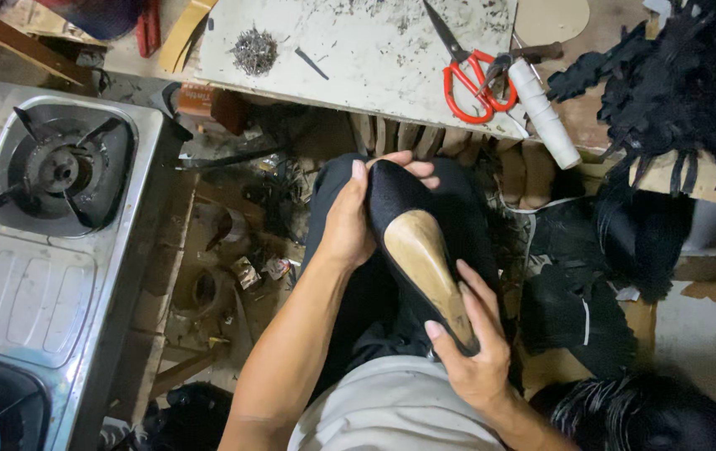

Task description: The person sits on a low stool with a shoe last holding a black fabric upper on their lap. They use pincers to grip and pull the upper material over the last edge, hammer it to set it, work around the toe area, and finally attach and adjust a black ruffled bow decoration at the toe by hand.

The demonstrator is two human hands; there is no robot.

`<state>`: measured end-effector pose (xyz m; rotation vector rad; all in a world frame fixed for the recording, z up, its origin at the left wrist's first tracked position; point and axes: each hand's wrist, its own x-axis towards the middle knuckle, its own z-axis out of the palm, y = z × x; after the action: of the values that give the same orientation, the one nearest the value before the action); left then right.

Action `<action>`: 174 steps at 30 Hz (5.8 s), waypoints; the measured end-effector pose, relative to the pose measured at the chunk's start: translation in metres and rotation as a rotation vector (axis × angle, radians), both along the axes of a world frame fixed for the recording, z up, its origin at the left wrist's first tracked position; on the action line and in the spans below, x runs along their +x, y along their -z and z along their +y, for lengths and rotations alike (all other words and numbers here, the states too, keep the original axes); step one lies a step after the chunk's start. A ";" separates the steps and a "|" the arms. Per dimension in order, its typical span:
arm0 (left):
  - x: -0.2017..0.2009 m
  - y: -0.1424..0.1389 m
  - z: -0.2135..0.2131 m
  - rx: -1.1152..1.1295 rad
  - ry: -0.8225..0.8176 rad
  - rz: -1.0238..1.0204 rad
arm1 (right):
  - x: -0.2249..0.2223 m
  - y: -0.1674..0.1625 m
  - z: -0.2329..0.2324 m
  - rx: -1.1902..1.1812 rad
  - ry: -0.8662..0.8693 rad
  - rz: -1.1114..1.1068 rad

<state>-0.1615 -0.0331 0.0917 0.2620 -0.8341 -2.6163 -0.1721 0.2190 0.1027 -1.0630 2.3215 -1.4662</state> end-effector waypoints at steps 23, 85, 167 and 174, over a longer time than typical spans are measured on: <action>0.078 -0.007 0.041 -0.902 0.127 0.087 | -0.072 -0.079 -0.034 0.044 -0.560 0.076; 0.031 0.021 0.025 -0.900 -0.050 -0.573 | -0.029 0.009 0.079 0.565 -0.292 -0.022; 0.020 -0.017 0.065 -1.334 -0.153 -0.536 | -0.140 -0.077 -0.036 0.703 -0.640 0.201; 0.019 -0.007 0.056 -1.233 -0.181 -0.478 | -0.172 -0.090 -0.069 0.942 -0.852 0.359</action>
<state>-0.1421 0.0225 0.0989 0.5429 -2.2186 -1.4551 -0.3444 0.1501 0.1929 -1.6823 1.8863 0.1348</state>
